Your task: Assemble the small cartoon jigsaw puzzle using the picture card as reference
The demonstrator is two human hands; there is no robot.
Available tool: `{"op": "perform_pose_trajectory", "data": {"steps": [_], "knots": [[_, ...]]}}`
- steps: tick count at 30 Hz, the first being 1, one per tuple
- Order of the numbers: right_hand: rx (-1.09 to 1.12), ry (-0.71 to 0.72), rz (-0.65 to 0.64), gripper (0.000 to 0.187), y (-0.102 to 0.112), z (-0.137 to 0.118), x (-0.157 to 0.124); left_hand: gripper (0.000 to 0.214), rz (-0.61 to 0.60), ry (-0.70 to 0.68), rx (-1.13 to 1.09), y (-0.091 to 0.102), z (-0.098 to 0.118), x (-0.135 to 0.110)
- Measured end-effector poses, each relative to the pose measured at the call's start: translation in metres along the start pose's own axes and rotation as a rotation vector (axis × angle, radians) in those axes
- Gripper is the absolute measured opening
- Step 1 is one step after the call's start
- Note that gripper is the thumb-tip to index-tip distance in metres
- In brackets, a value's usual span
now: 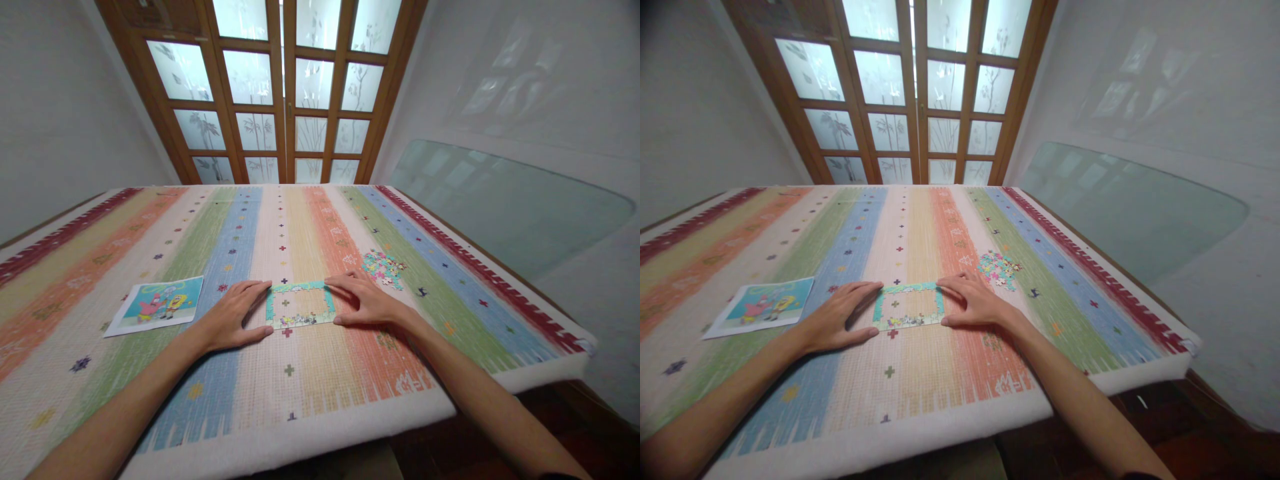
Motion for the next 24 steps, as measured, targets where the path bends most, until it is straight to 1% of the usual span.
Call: {"op": "perform_pose_trajectory", "data": {"steps": [8,24], "knots": [[-0.010,-0.007,-0.010,0.081,0.0007,-0.0002,0.0014,0.081,-0.015,0.018,-0.009,0.0000,-0.0002,-0.0003],[0.010,0.002,-0.006,0.078,0.0009,-0.0001,0.0002,0.081,-0.016,0.017,-0.017,-0.0006,-0.0010,-0.0001]]}}
Point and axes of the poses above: each hand's wrist, its own x-axis towards the middle knuckle, its own y-axis out of the back of the hand, z = x × y, the point moved 4 cm from there along x, towards the middle knuckle, and after that the axes turned 1 degree about y, right-handed, at the moved point
